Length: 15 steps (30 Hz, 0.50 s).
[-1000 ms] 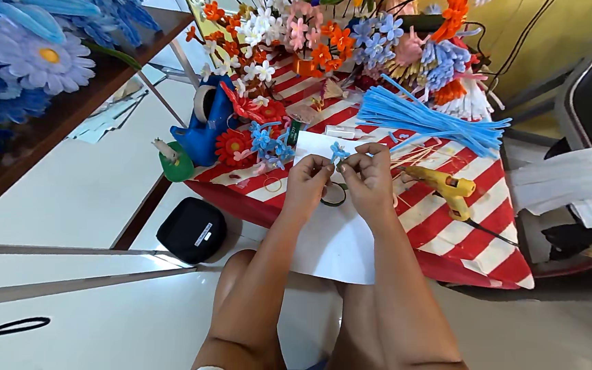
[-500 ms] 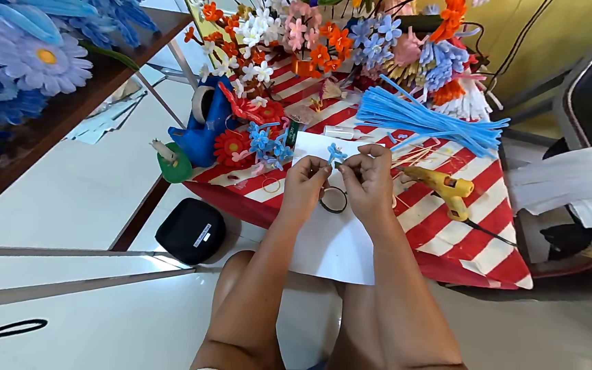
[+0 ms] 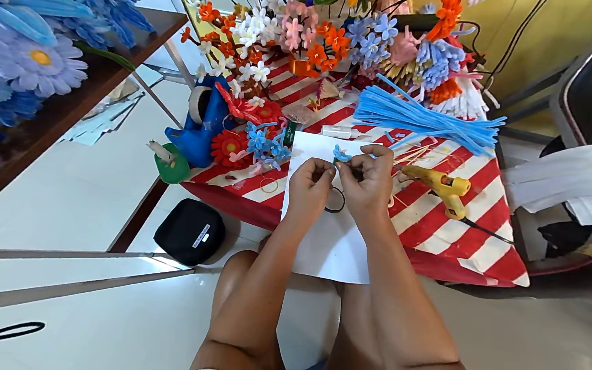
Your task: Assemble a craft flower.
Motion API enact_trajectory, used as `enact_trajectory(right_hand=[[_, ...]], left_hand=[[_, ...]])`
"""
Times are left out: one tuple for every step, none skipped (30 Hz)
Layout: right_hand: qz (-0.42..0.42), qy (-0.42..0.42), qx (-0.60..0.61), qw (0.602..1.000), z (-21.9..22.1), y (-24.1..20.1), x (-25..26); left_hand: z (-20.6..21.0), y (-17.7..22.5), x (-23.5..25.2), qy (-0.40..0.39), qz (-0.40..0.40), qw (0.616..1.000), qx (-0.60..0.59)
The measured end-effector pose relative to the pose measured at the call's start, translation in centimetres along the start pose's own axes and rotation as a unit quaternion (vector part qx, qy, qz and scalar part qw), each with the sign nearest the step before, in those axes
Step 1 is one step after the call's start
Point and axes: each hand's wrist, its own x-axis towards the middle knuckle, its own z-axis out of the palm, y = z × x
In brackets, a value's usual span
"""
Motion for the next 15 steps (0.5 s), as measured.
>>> enact_trajectory(right_hand=[[0.001, 0.002, -0.002, 1.000, 0.0, 0.0, 0.0], [0.003, 0.004, -0.002, 1.000, 0.0, 0.0, 0.0], [0.004, 0.006, -0.001, 1.000, 0.0, 0.0, 0.0], [0.006, 0.008, -0.001, 1.000, 0.1, 0.0, 0.0], [0.010, 0.009, -0.001, 1.000, 0.0, 0.0, 0.0], [0.015, 0.009, -0.002, 1.000, 0.0, -0.1, 0.0], [0.022, 0.008, -0.003, 1.000, 0.0, -0.1, 0.0], [0.033, 0.005, -0.003, 0.999, 0.0, -0.3, 0.1], [0.042, 0.002, -0.001, 0.999, -0.1, -0.3, 0.1], [0.046, 0.001, 0.004, 0.999, -0.1, -0.3, 0.1], [0.047, -0.001, 0.009, 0.999, -0.2, -0.3, 0.2], [0.049, -0.004, 0.015, 0.999, -0.2, -0.3, 0.2], [0.050, -0.006, 0.019, 0.999, -0.2, -0.3, 0.3], [0.051, -0.008, 0.022, 0.998, -0.3, -0.4, 0.3], [0.054, -0.012, 0.029, 0.998, -0.3, -0.4, 0.4]], left_hand=[[0.1, 0.0, 0.0, 0.000, 0.001, 1.000, 0.004], [0.1, 0.0, -0.1, 0.000, 0.003, 1.000, 0.008], [0.1, 0.0, -0.1, 0.001, 0.007, 1.000, 0.014], [0.1, -0.1, -0.1, 0.001, 0.011, 1.000, 0.021], [0.1, -0.1, 0.0, 0.001, 0.017, 0.999, 0.030], [0.1, -0.2, 0.0, 0.002, 0.026, 0.999, 0.042], [0.1, -0.3, -0.1, 0.002, 0.038, 0.998, 0.058], [0.1, -0.4, -0.1, 0.003, 0.051, 0.996, 0.075], [0.1, -0.4, -0.1, 0.004, 0.065, 0.994, 0.089], [0.0, -0.6, -0.1, 0.004, 0.084, 0.991, 0.100], [0.0, -0.8, -0.1, 0.005, 0.106, 0.988, 0.109], [-0.1, -0.9, 0.0, 0.006, 0.128, 0.985, 0.117], [-0.1, -1.1, -0.1, 0.008, 0.146, 0.981, 0.124], [0.0, -1.2, -0.1, 0.010, 0.164, 0.978, 0.131], [0.0, -1.2, -0.1, 0.012, 0.183, 0.973, 0.137]])
